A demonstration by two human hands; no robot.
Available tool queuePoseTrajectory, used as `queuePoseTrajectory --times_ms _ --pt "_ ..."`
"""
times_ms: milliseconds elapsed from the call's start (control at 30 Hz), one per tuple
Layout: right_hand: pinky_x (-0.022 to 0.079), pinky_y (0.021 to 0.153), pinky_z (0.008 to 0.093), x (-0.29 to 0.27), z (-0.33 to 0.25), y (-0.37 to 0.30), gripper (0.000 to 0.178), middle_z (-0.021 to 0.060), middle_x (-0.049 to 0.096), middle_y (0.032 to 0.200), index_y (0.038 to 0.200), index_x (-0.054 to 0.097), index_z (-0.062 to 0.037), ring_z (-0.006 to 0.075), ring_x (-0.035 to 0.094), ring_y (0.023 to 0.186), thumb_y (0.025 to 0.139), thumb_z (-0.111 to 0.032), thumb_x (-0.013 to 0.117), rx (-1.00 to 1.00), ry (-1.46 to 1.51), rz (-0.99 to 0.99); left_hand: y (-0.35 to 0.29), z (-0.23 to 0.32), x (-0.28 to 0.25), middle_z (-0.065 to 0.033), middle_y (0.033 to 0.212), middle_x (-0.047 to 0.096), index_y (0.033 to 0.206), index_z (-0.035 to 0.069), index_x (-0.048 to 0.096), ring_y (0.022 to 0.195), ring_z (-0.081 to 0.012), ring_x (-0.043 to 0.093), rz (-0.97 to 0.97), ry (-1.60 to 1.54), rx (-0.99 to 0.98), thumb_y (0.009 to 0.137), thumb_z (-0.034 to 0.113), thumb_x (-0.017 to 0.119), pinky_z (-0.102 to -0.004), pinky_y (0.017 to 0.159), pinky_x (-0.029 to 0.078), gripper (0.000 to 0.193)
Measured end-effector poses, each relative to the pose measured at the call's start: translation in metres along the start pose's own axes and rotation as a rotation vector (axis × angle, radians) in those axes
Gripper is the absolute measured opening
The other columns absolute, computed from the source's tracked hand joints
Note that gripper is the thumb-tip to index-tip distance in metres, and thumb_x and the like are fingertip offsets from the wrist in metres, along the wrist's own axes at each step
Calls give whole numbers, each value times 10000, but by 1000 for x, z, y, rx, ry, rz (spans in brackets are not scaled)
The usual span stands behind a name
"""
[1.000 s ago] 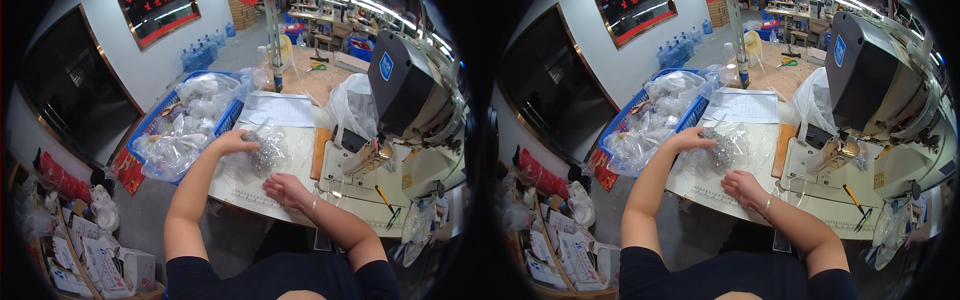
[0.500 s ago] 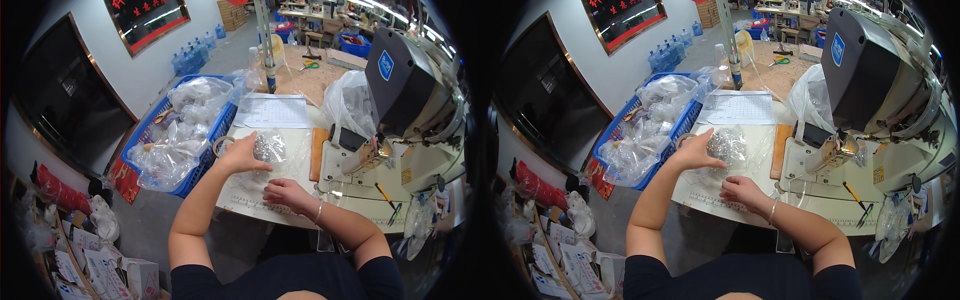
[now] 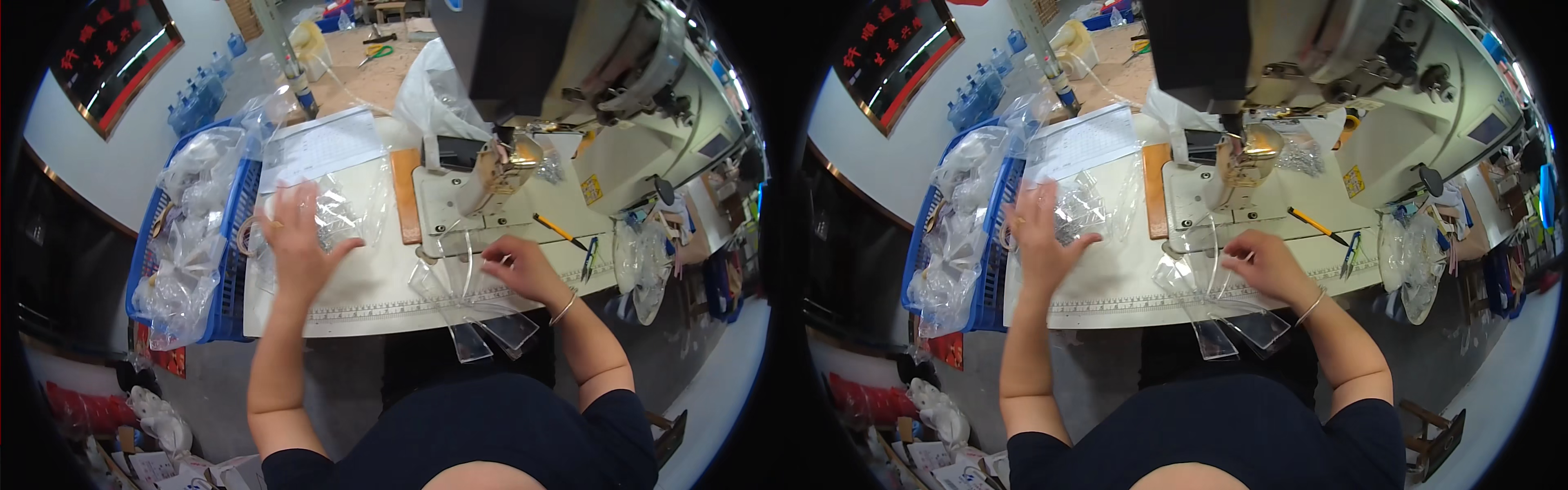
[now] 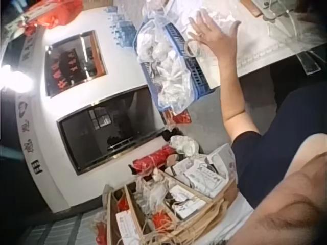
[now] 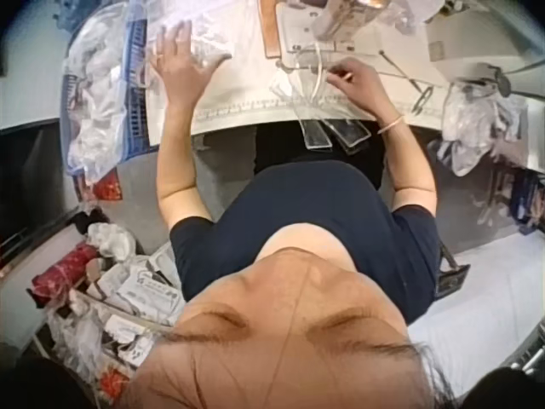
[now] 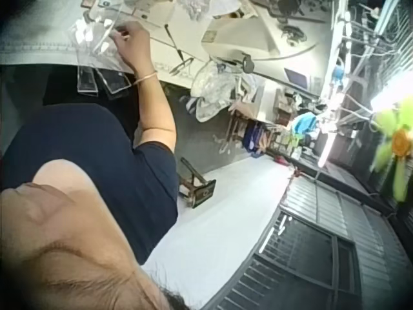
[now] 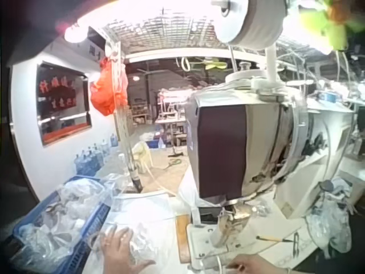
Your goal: The person repeatedly places small clear plastic bags containing silver decorations under a sewing machine needle, stitches them, and then removes them. A coworker is visible nearby, also handling similar items.
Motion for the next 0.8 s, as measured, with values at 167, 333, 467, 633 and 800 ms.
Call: queuePoseTrajectory --times_ms 167,333,467,633,800 --pt "377 957 372 24 -51 5 283 87 559 1139 1015 610 -68 283 473 1121 764 -181 676 -562 -250 99 -49 92 59 -148 960 548 1051 -7 599 917 -321 534 -269 -260 -159 654 206 777 -439 807 427 484" --pt "342 964 386 76 -53 28 298 77 565 1062 1015 612 -77 261 488 1078 755 -214 659 -641 -296 -77 -81 90 72 -132 959 556 996 -19 625 866 -292 549 -137 -435 -345 668 162 767 -376 749 453 401" --pt "379 880 383 76 -59 33 257 61 562 985 956 612 -82 242 527 968 726 -177 675 -639 -219 -94 -87 92 58 -116 928 574 894 11 633 859 -284 551 29 -420 -416 635 120 780 -369 751 449 317" --pt "445 676 380 58 -62 22 176 82 561 833 841 591 -77 271 563 790 700 -123 685 -815 -38 -7 -89 101 61 -98 887 592 909 54 584 891 -280 555 69 -511 -354 618 88 787 -366 758 447 356" --pt "484 674 302 -21 -42 -5 142 79 618 813 837 602 -26 216 602 749 735 19 690 -552 351 121 -93 115 57 -93 1123 586 1119 42 526 1082 -311 523 -180 -488 -162 757 421 665 -441 972 353 541"
Point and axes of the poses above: each hand's wrist, its own y-axis towards the middle knuckle, its own x-axis out of the palm, z = x × y, the point moved 10 cm from there along y, towards the middle knuckle
